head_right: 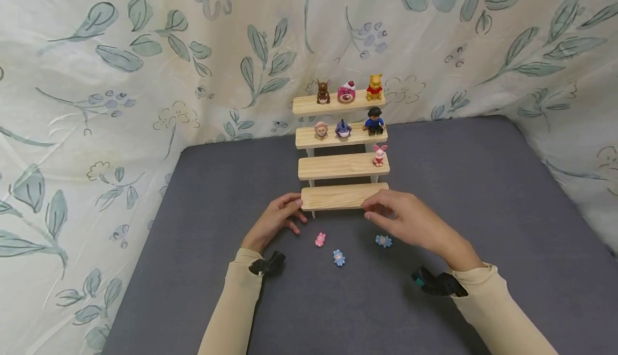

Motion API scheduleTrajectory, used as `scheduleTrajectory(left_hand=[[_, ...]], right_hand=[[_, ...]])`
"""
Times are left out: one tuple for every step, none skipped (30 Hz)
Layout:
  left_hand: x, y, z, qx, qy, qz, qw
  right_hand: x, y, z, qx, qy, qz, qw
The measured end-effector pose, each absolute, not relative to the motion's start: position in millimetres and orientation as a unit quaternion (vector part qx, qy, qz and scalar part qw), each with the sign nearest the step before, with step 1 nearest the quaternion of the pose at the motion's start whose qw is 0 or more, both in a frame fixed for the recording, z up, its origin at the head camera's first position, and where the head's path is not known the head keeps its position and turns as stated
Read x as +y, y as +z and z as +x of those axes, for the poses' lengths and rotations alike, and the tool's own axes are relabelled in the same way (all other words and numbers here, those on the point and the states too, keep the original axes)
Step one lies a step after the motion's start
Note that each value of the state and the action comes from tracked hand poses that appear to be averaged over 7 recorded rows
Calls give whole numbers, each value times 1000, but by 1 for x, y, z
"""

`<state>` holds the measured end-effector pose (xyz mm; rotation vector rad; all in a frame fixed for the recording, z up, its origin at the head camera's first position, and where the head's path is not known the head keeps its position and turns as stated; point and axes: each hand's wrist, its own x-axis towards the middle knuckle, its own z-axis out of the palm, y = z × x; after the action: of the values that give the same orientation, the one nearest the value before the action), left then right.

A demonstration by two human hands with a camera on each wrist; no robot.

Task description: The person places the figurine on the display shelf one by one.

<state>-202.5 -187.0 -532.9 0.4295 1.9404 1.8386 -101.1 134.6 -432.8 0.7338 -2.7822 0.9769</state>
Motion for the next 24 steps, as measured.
scheduleTrajectory(left_hand=[[-187,-533,-202,700,663,155,215],[-187,-533,-202,700,663,155,215],[-187,-533,-202,700,663,155,216],[-187,-533,-202,700,663,155,216],[-187,-534,-202,700,663,156,215],[-187,-534,-203,701,662,155,215],[-187,-534,-203,700,663,154,216],[-187,-534,-203,700,663,154,216],[-187,-534,-203,700,663,153,216],[-187,-534,-203,700,663,152,216],[-187,-533,-203,700,664,151,217],[-187,-533,-203,699,664,149,218],[-187,-533,-202,699,664,148,219],[-187,-532,-202,699,664,148,220],[-187,-532,-202,699,664,146,220],[-187,-532,-202,699,664,146,220],[-187,-532,-202,699,664,146,221],[-187,-532,-202,699,664,146,221],[-187,-532,-202,699,664,147,221],[-187,-532,-202,699,663,148,221],[-187,-532,-202,699,663,148,221],[-187,-532,-202,700,663,149,221],[-187,-532,-202,700,663,150,221],[-187,-532,-202,700,663,149,222]], right_hand=[[135,-435,-101,-915,321,241,50],[136,-437,-100,-915,322,239,45],[136,-439,-100,-915,323,237,42],[137,-440,-99,-916,323,236,39],[137,-442,-99,-916,324,234,37],[138,-444,-99,-916,325,231,34],[138,-446,-99,-917,326,230,33],[139,-449,-98,-917,326,228,33],[139,-451,-98,-917,327,226,32],[139,-453,-98,-917,327,225,31],[140,-454,-98,-918,328,223,30],[140,-456,-97,-918,328,221,29],[141,-457,-97,-919,328,219,26],[141,-459,-97,-919,329,216,21],[141,-460,-96,-920,330,213,16],[142,-461,-96,-920,330,210,11],[142,-463,-96,-920,331,207,6],[143,-464,-96,-921,333,204,1],[144,-466,-96,-921,334,202,-4],[144,-467,-96,-921,335,200,-6],[145,-469,-96,-921,334,199,-8],[145,-471,-96,-922,334,197,-9],[146,-472,-96,-922,334,196,-11],[146,-474,-96,-922,333,195,-13]])
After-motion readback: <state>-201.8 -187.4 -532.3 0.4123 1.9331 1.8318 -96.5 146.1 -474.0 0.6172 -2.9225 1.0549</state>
